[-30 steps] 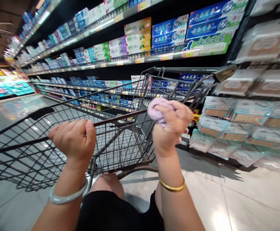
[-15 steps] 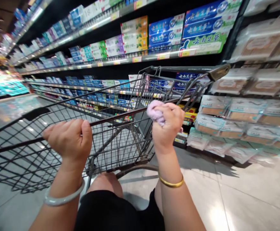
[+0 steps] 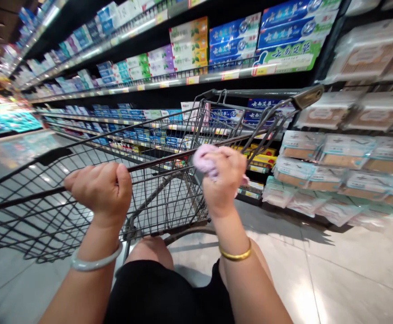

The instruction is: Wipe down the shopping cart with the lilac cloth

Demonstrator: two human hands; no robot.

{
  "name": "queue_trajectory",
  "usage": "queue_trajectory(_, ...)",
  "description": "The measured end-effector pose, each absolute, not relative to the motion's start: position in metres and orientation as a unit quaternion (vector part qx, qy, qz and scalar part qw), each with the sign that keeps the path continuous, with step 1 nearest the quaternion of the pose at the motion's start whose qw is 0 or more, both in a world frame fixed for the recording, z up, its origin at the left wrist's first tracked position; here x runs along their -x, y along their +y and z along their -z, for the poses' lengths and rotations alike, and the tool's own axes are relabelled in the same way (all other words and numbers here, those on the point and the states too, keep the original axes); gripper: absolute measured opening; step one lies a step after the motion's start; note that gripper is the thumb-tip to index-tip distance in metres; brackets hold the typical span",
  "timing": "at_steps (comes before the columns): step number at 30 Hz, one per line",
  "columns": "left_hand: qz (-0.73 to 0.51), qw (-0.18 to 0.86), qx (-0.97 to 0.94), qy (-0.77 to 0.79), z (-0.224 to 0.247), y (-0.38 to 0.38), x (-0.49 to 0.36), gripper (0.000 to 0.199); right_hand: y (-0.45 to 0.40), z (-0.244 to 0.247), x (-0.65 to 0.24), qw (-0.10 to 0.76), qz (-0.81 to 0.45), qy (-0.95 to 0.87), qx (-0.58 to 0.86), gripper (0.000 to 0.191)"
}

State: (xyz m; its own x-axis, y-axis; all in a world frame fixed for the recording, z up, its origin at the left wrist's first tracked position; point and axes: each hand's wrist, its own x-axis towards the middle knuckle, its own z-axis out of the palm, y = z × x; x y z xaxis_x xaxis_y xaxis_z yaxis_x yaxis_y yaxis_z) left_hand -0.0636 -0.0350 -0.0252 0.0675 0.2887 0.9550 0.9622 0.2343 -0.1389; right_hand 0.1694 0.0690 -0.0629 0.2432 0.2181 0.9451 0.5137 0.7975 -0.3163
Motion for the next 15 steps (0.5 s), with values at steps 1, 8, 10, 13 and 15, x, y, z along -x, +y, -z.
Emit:
queue_trajectory(1,0.328,0.514,0.524,-0.595,0.026,-0.034,0.065,0.028,0.059,0.065,-0.159,0.708,0.098,-0.642,0.278,0.033)
queue_trajectory(8,0.333,0.502,0.534,-0.593,0.029,-0.03,0.078,0.025,0.041,0.084,-0.138,0.654,0.129,-0.707,0.236,0.029)
queue_trajectory(10,0.348,0.491,0.53,-0.597,0.029,-0.029,0.081,0.025,0.047,0.092,-0.14,0.652,0.117,-0.702,0.26,0.026)
queue_trajectory(13,0.358,0.478,0.525,-0.606,0.03,-0.027,0.086,0.025,0.045,0.107,-0.132,0.585,0.116,-0.766,0.239,0.019)
queue_trajectory(15,0.357,0.474,0.521,-0.614,0.029,-0.027,0.09,0.027,0.042,0.113,-0.124,0.535,0.134,-0.809,0.204,0.014)
